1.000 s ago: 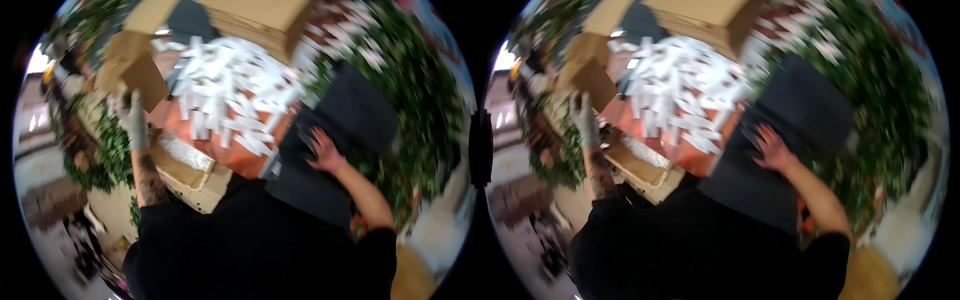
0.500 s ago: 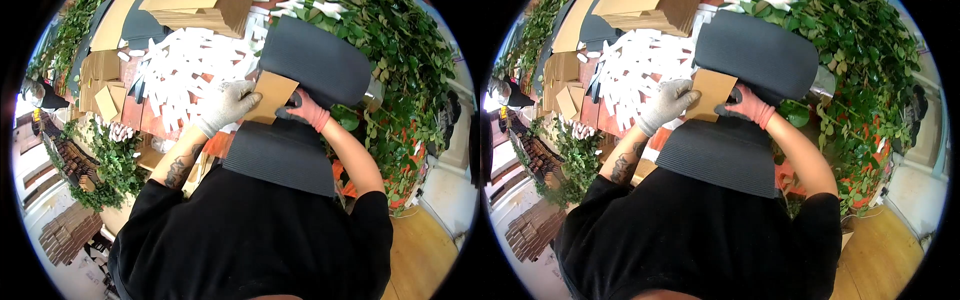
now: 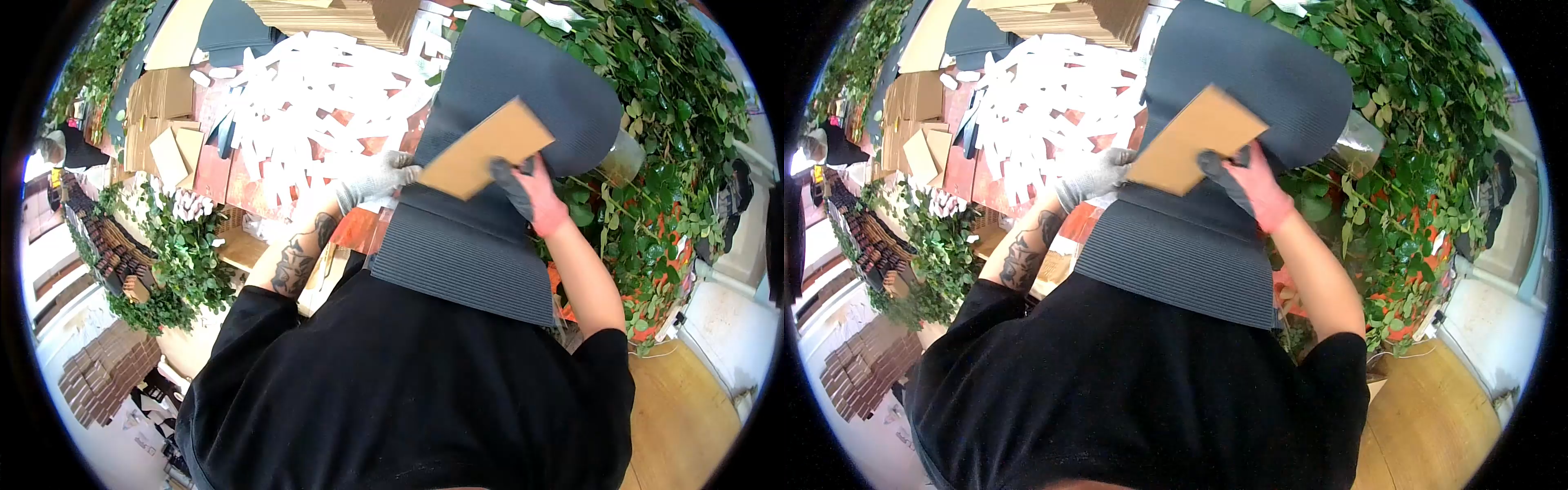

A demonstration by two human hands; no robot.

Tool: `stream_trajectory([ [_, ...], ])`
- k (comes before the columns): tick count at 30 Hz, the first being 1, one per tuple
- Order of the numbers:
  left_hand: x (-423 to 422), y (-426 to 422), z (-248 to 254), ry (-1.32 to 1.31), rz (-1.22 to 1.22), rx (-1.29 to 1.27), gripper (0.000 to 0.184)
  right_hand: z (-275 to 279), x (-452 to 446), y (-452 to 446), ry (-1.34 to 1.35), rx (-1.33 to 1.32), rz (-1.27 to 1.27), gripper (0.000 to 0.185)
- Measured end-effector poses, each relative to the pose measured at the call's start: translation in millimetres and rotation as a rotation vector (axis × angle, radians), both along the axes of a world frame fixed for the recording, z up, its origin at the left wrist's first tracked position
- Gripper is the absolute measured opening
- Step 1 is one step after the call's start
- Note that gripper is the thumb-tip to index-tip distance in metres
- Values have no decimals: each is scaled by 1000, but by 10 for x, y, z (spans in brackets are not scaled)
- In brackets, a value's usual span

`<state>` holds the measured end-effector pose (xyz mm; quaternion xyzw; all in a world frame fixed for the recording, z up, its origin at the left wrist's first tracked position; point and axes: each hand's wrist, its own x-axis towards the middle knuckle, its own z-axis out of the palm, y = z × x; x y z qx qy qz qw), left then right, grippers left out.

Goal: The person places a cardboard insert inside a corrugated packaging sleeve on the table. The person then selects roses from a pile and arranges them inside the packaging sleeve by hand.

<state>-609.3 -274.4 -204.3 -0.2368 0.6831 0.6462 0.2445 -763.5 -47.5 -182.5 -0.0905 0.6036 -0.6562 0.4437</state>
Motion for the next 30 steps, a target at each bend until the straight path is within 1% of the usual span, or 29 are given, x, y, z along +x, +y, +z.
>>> stream_trajectory([
  [1,60,-4,-136,52,97,180,41,227,41,86,-147,-60,-120,49],
  [2,66,-10,-217,75,58,219,48,500,25,84,-113,-96,42,47],
  [3,27,-11,-126,74,53,230,48,778,-6,60,-83,-129,201,44],
  [4,-26,-9,69,-12,7,92,45,957,-35,83,-174,-54,291,39],
  [5,-45,10,164,-95,-40,-49,42,984,-87,102,-201,-29,404,36],
  [6,0,-5,-94,-12,-46,-9,36,929,-30,83,-193,1,370,35],
  [8,-39,12,51,-37,-57,-23,35,760,40,72,-185,31,328,34],
  [10,-58,12,94,-62,-61,-42,34,603,-11,26,-293,89,347,33],
  [11,-62,1,78,-38,-113,-112,35,580,-10,-48,-247,82,332,31],
  [12,-54,-8,69,-16,-164,-181,36,448,-33,-74,-181,140,311,28],
  [13,-50,2,93,-19,-163,-179,36,275,-32,-78,-115,199,290,25],
  [14,-67,14,144,-15,-197,-271,36,156,-21,-87,-116,199,292,25],
  [15,-80,22,188,-10,-231,-362,36,52,-9,-96,145,317,294,22],
  [16,-75,36,221,-10,-229,-358,36,75,20,-139,408,433,294,20],
  [17,-72,52,251,-22,-223,-391,36,126,20,-158,408,437,296,20],
  [19,-77,51,227,-30,-217,-423,35,273,8,-225,95,516,257,18],
  [21,-53,48,137,25,-233,-455,36,256,20,-299,90,537,270,19],
  [23,-91,44,195,24,-279,-480,35,225,-2,-354,88,551,280,20],
  [25,-103,45,239,23,-324,-509,35,203,-14,-383,270,705,356,21],
  [27,-107,44,276,-5,-292,-484,35,233,-28,-407,248,700,351,22],
  [30,-111,32,236,1,-331,-478,36,357,29,-400,230,701,344,24],
])
